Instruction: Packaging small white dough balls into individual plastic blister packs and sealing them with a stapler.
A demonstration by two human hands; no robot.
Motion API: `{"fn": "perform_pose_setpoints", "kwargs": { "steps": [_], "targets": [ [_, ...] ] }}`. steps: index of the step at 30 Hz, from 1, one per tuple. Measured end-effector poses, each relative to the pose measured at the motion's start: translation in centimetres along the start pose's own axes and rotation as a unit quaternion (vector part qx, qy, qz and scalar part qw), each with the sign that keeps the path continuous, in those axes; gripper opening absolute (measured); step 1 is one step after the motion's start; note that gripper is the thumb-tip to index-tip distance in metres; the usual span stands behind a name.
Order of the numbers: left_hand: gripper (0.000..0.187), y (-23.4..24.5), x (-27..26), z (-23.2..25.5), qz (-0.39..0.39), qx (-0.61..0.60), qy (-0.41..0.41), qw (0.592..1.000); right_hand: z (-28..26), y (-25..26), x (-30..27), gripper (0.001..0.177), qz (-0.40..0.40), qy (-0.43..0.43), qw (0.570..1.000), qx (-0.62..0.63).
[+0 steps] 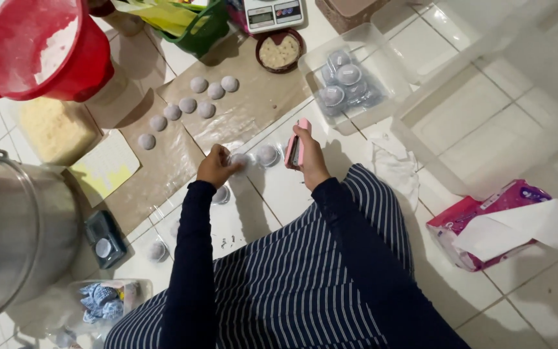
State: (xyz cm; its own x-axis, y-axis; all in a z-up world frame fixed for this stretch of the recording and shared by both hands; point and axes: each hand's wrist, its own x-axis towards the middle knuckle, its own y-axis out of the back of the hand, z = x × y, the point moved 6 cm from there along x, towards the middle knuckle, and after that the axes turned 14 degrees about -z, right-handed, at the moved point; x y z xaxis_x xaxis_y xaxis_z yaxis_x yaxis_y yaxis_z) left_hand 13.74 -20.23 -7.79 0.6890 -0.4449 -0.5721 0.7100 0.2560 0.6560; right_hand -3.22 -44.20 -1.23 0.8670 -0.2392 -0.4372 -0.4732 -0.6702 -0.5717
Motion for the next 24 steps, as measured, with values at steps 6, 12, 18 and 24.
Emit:
{"fn": "perform_pose_setpoints", "kwargs": {
  "steps": [6, 12, 18, 24],
  "targets": [
    [0.055, -6.5, 2.4, 0.8, -0.012, -0.537, -0.063, 0.841, -3.8, -1.2, -0.2, 0.058, 0.01, 0.076, 0.994, -0.072],
    [0.042, -8.9, -5.3, 10.7, -0.051, -0.669, -0.097, 0.735, -4.4, 2.6, 1.6, 0.08, 0.056, 0.185, 0.963, -0.186],
    [0.049, -8.0, -8.4, 14.3, 0.058, -0.529, -0.157, 0.832, -3.2, 2.0, 2.9, 0.069, 0.036, 0.232, 0.946, -0.222],
    [0.037, -7.8, -9.6, 15.6, 0.113, -0.413, -0.127, 0.895, -2.7, 1.0, 3.0, 0.056, 0.044, 0.213, 0.929, -0.299]
  ]
}}
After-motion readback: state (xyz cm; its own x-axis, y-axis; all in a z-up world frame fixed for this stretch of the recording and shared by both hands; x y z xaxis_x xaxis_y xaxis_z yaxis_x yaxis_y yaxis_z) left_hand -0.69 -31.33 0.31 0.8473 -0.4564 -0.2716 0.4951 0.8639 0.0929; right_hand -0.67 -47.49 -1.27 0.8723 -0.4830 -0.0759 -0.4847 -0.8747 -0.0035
